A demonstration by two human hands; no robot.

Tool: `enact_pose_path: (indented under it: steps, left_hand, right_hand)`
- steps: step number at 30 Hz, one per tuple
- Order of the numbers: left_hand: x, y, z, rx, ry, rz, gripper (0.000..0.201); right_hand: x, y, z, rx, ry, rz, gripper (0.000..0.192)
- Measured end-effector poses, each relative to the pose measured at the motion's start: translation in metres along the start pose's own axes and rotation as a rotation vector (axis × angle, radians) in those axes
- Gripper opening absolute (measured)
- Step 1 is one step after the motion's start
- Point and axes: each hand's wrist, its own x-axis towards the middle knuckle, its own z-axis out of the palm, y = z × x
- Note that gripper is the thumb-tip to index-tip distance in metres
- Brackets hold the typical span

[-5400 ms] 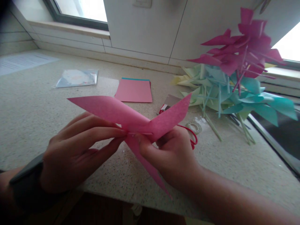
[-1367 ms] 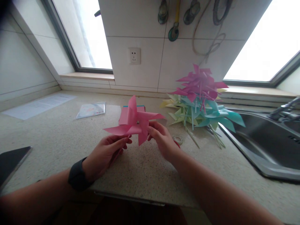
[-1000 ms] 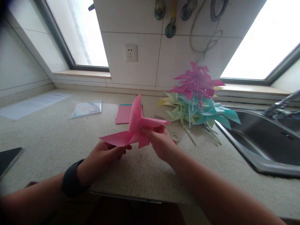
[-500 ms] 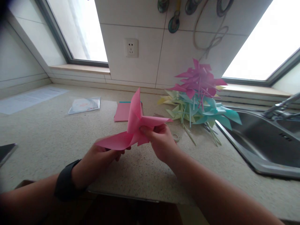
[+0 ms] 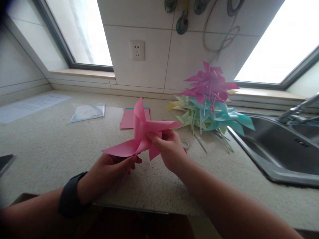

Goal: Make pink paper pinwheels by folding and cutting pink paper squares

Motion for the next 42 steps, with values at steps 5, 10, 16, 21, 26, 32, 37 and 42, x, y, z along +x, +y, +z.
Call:
enact_pose_path:
  steps: [5,10,16,21,26,32,37,42]
  left_hand:
    - [0.0,-0.004,-0.001,-0.102,-0.054,0.029,0.025]
    - [-0.002,-0.007,-0.003,-0.093,-0.115,-0.016,0.03]
    - [0.002,-0.004,-0.009,0.051,-0.174,0.014,0.024]
    - [0.006,-0.009,-0.01,-0.051,-0.194,-0.017,0.022]
    - [0.01,-0.015,-0.01,-0.236,-0.108,-0.003,0.026]
    - [0.015,-0.015,-0.017,-0.281,0.02,0.064,0.031]
    - [0.021,-0.014,-0.023,-0.275,0.081,0.115,0.032]
    - [0.024,-0.017,-0.023,-0.207,0.095,0.152,0.034]
  right_hand:
    - [0.003,-0.001,-0.003,0.005,0.016,-0.018,0.022]
    - [0.007,-0.004,-0.005,0.014,0.046,-0.027,0.021]
    - [0.011,-0.002,-0.01,-0.006,0.068,-0.006,0.023]
    - [0.017,-0.003,-0.014,0.008,-0.014,0.026,0.03]
    - [0.026,0.001,-0.02,-0.142,-0.053,0.04,0.058]
    - [0.014,0.016,-0.019,-0.541,-0.123,-0.099,0.024]
    - [-0.004,0.014,-0.005,-0.801,-0.373,-0.153,0.01]
    - [-0.005,0.02,0.004,-0.894,-0.489,-0.145,0.009]
